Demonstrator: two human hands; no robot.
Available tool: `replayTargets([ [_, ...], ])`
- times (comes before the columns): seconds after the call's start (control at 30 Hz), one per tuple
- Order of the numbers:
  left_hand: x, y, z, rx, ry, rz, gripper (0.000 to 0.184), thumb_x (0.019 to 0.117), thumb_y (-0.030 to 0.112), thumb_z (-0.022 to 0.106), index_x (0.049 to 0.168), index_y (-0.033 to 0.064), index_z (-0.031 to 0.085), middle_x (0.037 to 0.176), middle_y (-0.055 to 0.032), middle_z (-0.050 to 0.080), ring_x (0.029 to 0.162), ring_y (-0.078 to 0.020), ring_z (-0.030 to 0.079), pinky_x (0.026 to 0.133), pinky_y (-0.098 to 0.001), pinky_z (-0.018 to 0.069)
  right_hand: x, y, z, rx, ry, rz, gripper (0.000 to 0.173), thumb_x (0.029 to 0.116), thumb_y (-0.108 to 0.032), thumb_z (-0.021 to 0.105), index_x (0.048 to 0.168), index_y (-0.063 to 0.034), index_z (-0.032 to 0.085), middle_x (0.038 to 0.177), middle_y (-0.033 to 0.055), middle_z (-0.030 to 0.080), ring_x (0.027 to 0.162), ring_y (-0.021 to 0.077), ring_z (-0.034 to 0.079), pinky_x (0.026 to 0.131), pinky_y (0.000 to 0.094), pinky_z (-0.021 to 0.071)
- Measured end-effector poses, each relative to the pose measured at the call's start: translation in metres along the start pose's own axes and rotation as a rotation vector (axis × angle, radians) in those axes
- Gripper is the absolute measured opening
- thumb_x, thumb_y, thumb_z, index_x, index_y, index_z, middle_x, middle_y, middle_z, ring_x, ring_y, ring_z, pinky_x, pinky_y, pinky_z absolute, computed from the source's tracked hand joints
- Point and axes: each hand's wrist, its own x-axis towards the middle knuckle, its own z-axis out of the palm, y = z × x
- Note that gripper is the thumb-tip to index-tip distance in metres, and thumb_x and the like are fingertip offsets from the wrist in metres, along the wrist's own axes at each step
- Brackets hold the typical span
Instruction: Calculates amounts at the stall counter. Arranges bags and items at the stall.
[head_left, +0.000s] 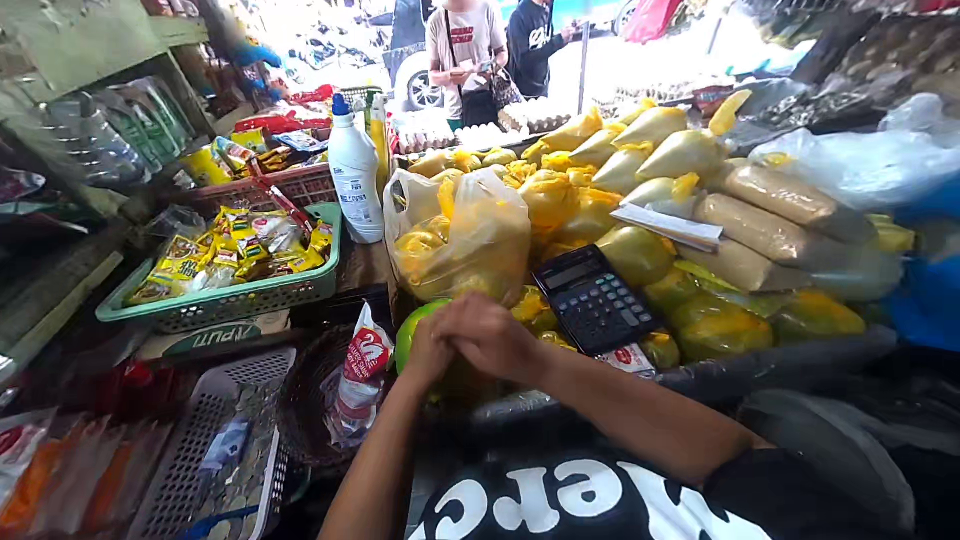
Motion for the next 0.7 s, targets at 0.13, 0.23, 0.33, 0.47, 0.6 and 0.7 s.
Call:
replayTargets([
  [0.13,0.017,-0.001,0.008,-0.106,0.089,-0.074,0.04,0.1096,0.018,0.035,0.126,-0.0091,0.06,0.116,-0.0129,0.066,0.107,-0.0045,0.062,0.097,-0.0242,0.0501,-0.004,0.019,-0.02,0.274,-0.141,0.505,0.041,0.1067,-0.028,0.054,0.141,-0.0061,0.059,0.139,0.0126,0.062,0.125,0.0167,0.061,0.107,0.0323,0.0491],
  [0.23,0.023,0.005,0.005,-0.05,0.084,-0.144,0.039,0.11,0.022,0.032,0.114,-0.003,0.062,0.102,-0.0053,0.063,0.093,-0.0046,0.06,0.086,-0.0249,0.0504,-0.005,0.014,-0.03,0.331,-0.068,0.682,0.027,0.1041,-0.015,0.055,0.124,-0.0021,0.068,0.11,0.0114,0.071,0.091,0.0103,0.069,0.085,0.0261,0.0567],
  [0.33,0.03,0.012,-0.014,-0.134,-0.079,-0.314,0.033,0.1105,0.021,0.039,0.103,0.0032,0.066,0.08,0.0034,0.066,0.066,-0.0024,0.061,0.063,-0.0212,0.0537,-0.013,0.018,-0.034,0.284,0.014,0.56,0.023,0.1013,-0.016,0.059,0.111,-0.0022,0.075,0.107,0.0101,0.074,0.097,0.0106,0.069,0.091,0.0262,0.0546],
  [0.47,0.032,0.008,-0.036,-0.302,-0.193,-0.314,0.023,0.1026,0.012,0.053,0.102,0.0031,0.074,0.092,-0.0014,0.075,0.083,-0.0107,0.07,0.08,-0.0303,0.0596,-0.008,0.041,-0.026,0.524,0.008,0.432,0.034,0.1013,-0.015,0.058,0.13,0.0024,0.064,0.131,0.0184,0.064,0.118,0.0195,0.063,0.101,0.0315,0.0521],
  [0.6,0.028,0.022,-0.029,0.084,-0.077,-0.169,0.006,0.088,0.001,0.071,0.091,0.004,0.076,0.093,-0.0014,0.075,0.088,-0.0084,0.07,0.084,-0.0288,0.0585,0.005,0.056,-0.023,0.759,-0.296,0.605,0.043,0.1125,-0.02,0.034,0.145,0.0031,0.049,0.141,0.0216,0.057,0.128,0.0235,0.057,0.111,0.0398,0.0426],
  [0.7,0.027,0.015,-0.025,0.848,0.096,0.386,0.01,0.0852,0.001,0.065,0.088,0.0032,0.075,0.087,-0.0156,0.071,0.085,-0.0331,0.071,0.079,-0.0523,0.0551,0.008,0.062,-0.02,0.673,-0.391,0.702,0.054,0.1143,-0.033,0.027,0.139,0.0038,0.057,0.141,0.0238,0.057,0.133,0.031,0.054,0.114,0.0487,0.038],
])
